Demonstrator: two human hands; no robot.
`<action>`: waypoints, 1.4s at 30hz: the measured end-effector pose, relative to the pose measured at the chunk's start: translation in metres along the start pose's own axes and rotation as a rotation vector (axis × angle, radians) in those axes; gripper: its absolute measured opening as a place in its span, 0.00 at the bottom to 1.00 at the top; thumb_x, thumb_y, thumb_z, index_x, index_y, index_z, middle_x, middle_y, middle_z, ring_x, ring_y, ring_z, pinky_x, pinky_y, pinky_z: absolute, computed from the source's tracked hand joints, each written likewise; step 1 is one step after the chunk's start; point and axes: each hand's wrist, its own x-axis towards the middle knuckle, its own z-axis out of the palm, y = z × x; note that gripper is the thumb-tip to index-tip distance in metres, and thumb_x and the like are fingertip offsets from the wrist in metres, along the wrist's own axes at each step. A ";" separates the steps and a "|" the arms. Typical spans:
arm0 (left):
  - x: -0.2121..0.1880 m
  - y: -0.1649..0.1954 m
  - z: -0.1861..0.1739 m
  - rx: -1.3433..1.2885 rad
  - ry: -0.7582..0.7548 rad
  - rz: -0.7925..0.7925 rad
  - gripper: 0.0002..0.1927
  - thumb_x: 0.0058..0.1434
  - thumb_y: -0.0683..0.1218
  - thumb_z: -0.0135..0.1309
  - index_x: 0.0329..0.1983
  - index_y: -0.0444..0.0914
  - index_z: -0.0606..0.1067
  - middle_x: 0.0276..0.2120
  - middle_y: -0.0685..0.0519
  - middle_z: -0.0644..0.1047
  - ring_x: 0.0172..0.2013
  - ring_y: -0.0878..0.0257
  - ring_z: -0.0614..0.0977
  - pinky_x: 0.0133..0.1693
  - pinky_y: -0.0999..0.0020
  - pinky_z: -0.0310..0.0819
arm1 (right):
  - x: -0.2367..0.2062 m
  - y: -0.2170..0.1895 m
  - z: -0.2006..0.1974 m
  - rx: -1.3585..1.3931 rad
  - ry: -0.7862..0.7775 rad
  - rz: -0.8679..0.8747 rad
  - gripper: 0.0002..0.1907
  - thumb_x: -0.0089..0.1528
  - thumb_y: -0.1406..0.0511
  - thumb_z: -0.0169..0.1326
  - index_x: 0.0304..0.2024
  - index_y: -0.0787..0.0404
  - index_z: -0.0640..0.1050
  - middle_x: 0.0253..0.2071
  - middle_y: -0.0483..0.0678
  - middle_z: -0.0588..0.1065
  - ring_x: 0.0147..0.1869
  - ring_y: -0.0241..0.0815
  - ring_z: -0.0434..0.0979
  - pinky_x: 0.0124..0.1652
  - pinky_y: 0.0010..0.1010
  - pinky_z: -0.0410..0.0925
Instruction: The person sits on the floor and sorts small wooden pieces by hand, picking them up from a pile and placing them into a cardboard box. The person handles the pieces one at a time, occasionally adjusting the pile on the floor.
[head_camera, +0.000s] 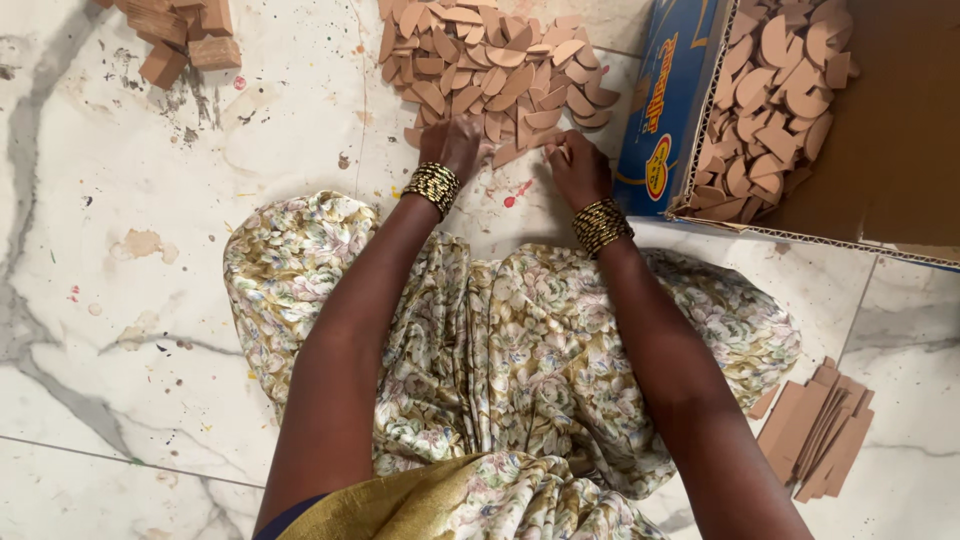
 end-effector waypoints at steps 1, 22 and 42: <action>-0.001 0.000 0.002 -0.018 0.067 -0.011 0.15 0.55 0.52 0.67 0.33 0.38 0.77 0.30 0.45 0.80 0.32 0.53 0.84 0.32 0.58 0.80 | 0.000 0.001 -0.001 -0.005 0.006 -0.008 0.10 0.65 0.58 0.57 0.41 0.57 0.79 0.36 0.52 0.81 0.41 0.53 0.83 0.40 0.41 0.73; -0.001 -0.020 -0.006 -0.099 0.014 -0.073 0.08 0.63 0.50 0.60 0.37 0.40 0.79 0.27 0.46 0.81 0.24 0.55 0.83 0.25 0.60 0.80 | -0.006 0.004 0.007 -0.086 -0.079 -0.088 0.09 0.65 0.61 0.57 0.46 0.53 0.79 0.37 0.52 0.81 0.41 0.53 0.82 0.39 0.43 0.73; 0.045 -0.009 -0.027 -1.058 0.248 -0.535 0.11 0.66 0.53 0.60 0.43 0.42 0.81 0.32 0.50 0.81 0.27 0.62 0.78 0.27 0.70 0.71 | -0.007 0.007 0.009 -0.082 -0.134 -0.029 0.11 0.65 0.60 0.55 0.48 0.53 0.80 0.33 0.52 0.80 0.37 0.51 0.82 0.37 0.42 0.73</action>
